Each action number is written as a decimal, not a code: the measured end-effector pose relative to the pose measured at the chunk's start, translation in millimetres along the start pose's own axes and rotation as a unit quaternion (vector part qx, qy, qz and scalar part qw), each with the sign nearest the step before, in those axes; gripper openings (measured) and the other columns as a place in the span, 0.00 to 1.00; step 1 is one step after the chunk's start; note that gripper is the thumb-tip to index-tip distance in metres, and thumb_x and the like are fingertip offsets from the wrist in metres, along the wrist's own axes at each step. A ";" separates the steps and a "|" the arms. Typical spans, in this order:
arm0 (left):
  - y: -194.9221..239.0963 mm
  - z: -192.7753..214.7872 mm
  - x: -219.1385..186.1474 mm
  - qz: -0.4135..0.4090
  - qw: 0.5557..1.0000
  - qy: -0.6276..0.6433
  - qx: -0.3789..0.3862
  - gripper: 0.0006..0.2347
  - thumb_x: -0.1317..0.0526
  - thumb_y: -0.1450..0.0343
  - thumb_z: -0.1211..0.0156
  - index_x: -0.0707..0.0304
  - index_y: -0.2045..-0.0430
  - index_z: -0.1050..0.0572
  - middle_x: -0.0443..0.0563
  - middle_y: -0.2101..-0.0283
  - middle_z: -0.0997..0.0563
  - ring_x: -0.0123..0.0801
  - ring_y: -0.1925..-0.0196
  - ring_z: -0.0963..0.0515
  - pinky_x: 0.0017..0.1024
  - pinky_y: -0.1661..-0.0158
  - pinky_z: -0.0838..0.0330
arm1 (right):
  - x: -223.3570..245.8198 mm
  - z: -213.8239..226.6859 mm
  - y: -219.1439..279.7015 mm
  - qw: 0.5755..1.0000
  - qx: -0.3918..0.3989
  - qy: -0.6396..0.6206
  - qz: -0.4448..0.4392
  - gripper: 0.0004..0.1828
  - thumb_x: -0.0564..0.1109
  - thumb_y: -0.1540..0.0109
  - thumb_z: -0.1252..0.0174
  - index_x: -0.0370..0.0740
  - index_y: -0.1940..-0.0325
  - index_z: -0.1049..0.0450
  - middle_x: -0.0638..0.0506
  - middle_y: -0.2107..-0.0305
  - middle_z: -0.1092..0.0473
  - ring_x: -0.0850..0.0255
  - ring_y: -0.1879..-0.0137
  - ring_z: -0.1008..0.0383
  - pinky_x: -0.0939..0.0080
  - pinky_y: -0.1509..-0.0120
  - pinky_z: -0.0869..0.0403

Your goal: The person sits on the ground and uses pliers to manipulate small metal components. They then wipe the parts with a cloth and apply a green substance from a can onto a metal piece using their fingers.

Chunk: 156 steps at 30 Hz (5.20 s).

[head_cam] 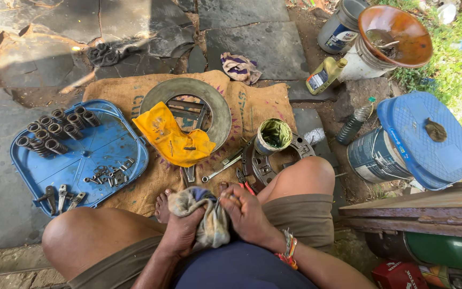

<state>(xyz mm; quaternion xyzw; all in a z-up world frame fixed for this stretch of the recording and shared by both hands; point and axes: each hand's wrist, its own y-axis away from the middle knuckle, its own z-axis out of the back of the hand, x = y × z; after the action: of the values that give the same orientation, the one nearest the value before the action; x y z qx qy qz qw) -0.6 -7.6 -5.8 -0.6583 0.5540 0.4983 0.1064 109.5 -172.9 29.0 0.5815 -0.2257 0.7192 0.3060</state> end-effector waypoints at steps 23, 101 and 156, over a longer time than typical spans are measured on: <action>-7.0 -5.3 -4.2 -0.087 0.981 0.087 -0.149 0.07 0.69 0.28 0.40 0.70 0.58 0.24 0.52 0.62 0.18 0.32 0.63 0.18 0.32 0.63 0.21 | 60.9 47.3 -3.9 0.930 -0.064 0.335 0.132 0.12 0.46 0.41 0.32 0.39 0.57 0.20 0.43 0.59 0.23 0.50 0.53 0.23 0.53 0.50 0.25; -1.2 8.7 -8.8 0.008 0.897 0.399 0.189 0.16 0.52 0.14 0.52 0.66 0.39 0.29 0.54 0.44 0.19 0.35 0.47 0.20 0.30 0.47 0.26 | 27.6 64.8 13.7 0.870 0.252 -0.415 -0.089 0.14 0.46 0.26 0.47 0.35 0.63 0.31 0.52 0.76 0.35 0.61 0.71 0.33 0.54 0.63 0.32; -8.1 25.4 18.8 -0.060 0.996 0.047 0.039 0.15 0.59 0.28 0.36 0.68 0.50 0.23 0.43 0.53 0.20 0.30 0.46 0.28 0.29 0.43 0.35 | -53.4 11.0 -32.2 0.987 0.057 0.076 0.129 0.12 0.49 0.37 0.39 0.38 0.67 0.21 0.53 0.82 0.29 0.70 0.72 0.27 0.63 0.67 0.27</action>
<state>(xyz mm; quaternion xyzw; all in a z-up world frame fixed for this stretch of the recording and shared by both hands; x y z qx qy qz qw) -9.7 1.2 -35.8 -0.7083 0.5370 0.4379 0.1351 147.2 -167.0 -21.6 0.5080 -0.2335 0.8063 0.1929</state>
